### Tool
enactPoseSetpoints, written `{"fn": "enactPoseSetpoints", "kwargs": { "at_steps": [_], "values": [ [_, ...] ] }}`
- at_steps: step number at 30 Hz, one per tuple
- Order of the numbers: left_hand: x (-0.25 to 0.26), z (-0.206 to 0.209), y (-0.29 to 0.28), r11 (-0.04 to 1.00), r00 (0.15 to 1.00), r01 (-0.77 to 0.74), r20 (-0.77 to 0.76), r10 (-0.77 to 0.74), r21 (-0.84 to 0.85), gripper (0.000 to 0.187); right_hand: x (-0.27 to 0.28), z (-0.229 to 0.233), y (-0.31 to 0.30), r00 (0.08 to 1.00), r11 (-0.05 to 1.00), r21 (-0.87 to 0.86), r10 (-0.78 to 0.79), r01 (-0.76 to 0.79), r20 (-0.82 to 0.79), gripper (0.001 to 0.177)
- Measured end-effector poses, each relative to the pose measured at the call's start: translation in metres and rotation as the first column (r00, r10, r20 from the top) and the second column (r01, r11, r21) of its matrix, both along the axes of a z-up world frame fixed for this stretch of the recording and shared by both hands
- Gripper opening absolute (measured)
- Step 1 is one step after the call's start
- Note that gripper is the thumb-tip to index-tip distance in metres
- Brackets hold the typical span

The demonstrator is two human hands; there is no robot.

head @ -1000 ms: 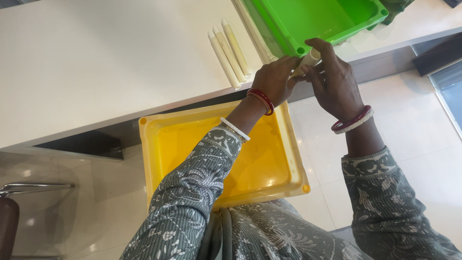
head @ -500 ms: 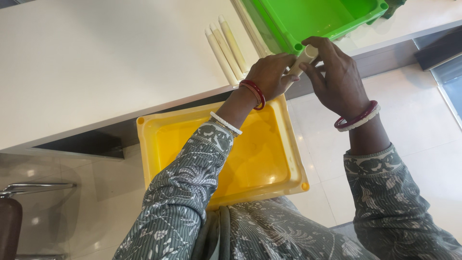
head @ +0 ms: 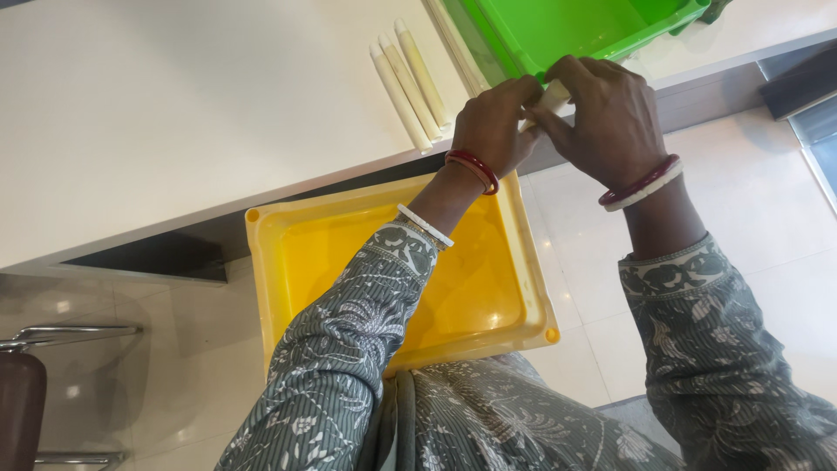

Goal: The person assembles a stack of three plastic trays by inserting white cylindrical rods into corner sockets. They first attach rods to an orange tray, then place a yellow tray on top and insert additional rods, and finally add a green tray on top, securing it with more rods.

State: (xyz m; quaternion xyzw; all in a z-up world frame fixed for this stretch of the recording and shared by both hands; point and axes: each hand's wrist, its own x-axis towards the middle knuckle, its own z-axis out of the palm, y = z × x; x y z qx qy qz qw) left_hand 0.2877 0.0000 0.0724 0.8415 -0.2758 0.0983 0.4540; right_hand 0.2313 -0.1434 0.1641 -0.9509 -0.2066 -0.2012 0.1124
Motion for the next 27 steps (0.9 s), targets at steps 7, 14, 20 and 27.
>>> {"fn": "enactPoseSetpoints", "kwargs": {
  "at_steps": [7, 14, 20, 27],
  "values": [
    [0.012, -0.009, -0.002, 0.993, 0.997, 0.073, -0.013, -0.072, 0.089, 0.027, 0.007, 0.004, -0.016, 0.991, 0.997, 0.054, 0.057, -0.05, -0.125, 0.018],
    [0.011, -0.009, -0.003, 0.988, 0.995, 0.086, -0.032, -0.091, -0.129, 0.039, 0.019, 0.01, -0.012, 0.984, 0.998, -0.043, 0.028, -0.036, -0.175, 0.022],
    [0.008, -0.005, -0.007, 0.997, 0.998, 0.043, -0.039, -0.046, -0.061, 0.026, 0.018, 0.007, -0.012, 0.981, 0.999, -0.028, 0.028, -0.034, -0.19, 0.02],
    [0.021, -0.014, -0.003, 0.988, 0.987, 0.15, -0.043, -0.152, -0.048, 0.021, 0.017, 0.005, -0.006, 0.995, 1.0, -0.015, 0.004, -0.006, -0.095, 0.026]
  ]
}}
